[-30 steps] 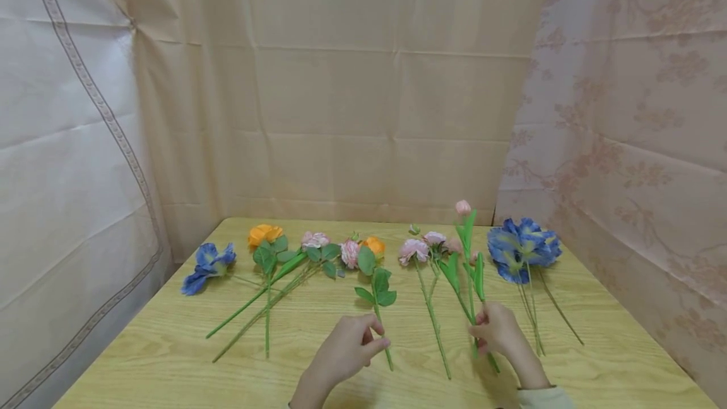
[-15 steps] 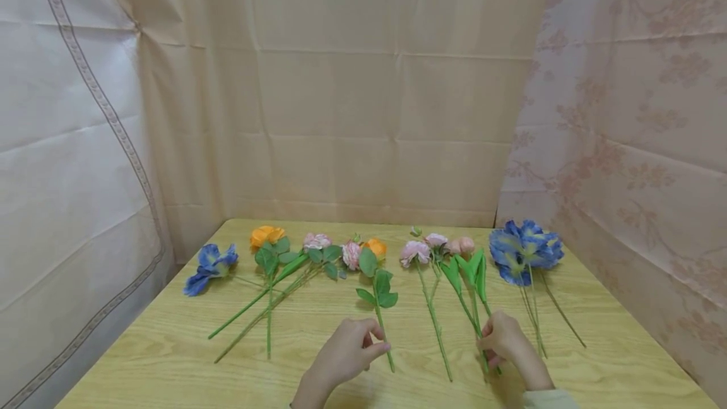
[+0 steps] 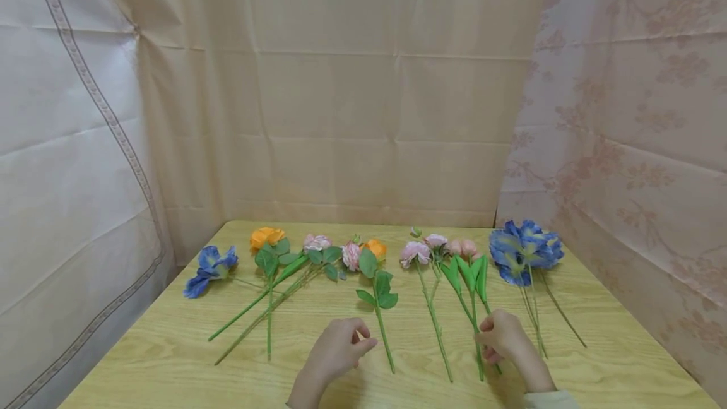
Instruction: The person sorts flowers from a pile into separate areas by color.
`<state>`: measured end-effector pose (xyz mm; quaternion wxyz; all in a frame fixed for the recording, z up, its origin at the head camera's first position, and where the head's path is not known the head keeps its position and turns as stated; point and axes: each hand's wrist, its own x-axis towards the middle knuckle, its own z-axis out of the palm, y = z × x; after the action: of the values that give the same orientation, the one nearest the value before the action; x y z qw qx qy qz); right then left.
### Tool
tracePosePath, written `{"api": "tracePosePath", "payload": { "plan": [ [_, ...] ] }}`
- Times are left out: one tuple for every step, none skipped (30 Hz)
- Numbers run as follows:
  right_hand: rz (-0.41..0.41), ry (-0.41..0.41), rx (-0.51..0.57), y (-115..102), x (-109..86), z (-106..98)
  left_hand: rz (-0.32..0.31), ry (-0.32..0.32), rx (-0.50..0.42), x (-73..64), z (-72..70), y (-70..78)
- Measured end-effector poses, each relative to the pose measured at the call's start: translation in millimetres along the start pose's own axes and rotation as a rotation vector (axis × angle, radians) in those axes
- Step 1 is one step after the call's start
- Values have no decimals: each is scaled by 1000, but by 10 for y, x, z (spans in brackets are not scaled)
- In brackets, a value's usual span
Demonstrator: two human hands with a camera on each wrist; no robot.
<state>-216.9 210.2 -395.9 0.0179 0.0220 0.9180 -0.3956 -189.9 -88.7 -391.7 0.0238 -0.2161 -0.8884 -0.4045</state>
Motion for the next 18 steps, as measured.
{"api": "tracePosePath", "payload": {
  "plan": [
    [-3, 6, 6, -6, -6, -1, -3, 20, 15, 2, -16, -27],
    [-3, 13, 8, -10, -9, -1, -1, 45, 33, 4, -41, -57],
    [-4, 19, 14, -13, -11, -1, -3, 75, 61, 6, -74, -89],
    [-10, 25, 17, -18, -15, 2, -7, 107, 86, 3, -113, -122],
    [-18, 33, 22, -21, -17, 6, -16, 140, 112, 0, -158, -153],
    [-26, 41, 29, -24, -19, 10, -32, 172, 140, -2, -209, -179],
    [-35, 48, 36, -28, -18, 13, -51, 205, 168, -5, -264, -208],
    [-42, 56, 42, -32, -17, 15, -76, 236, 197, -7, -321, -239],
    [-49, 60, 47, -36, -15, 17, -114, 260, 216, -10, -378, -268],
    [-51, 62, 53, -42, -14, 19, -144, 283, 232, -11, -436, -297],
    [-53, 63, 60, -46, -11, 21, -180, 304, 246, -16, -488, -328],
    [-53, 67, 65, -55, -12, 24, -217, 320, 259, -19, -539, -366],
    [-52, 69, 71, -63, -14, 28, -252, 337, 268, -23, -584, -406],
    [-57, 66, 72, -68, -14, 31, -288, 346, 279, -28, -623, -451],
    [-54, 68, 77, -73, -14, 37, -324, 352, 275, -32, -653, -499],
    [-52, 70, 82, -77, -15, 44, -357, 359, 278, -40, -675, -550],
    [-52, 73, 81, -80, -16, 51, -395, 361, 275, -50, -691, -601],
    [-54, 74, 80, -83, -18, 58, -425, 362, 278, -59, -704, -653]
  ]
}}
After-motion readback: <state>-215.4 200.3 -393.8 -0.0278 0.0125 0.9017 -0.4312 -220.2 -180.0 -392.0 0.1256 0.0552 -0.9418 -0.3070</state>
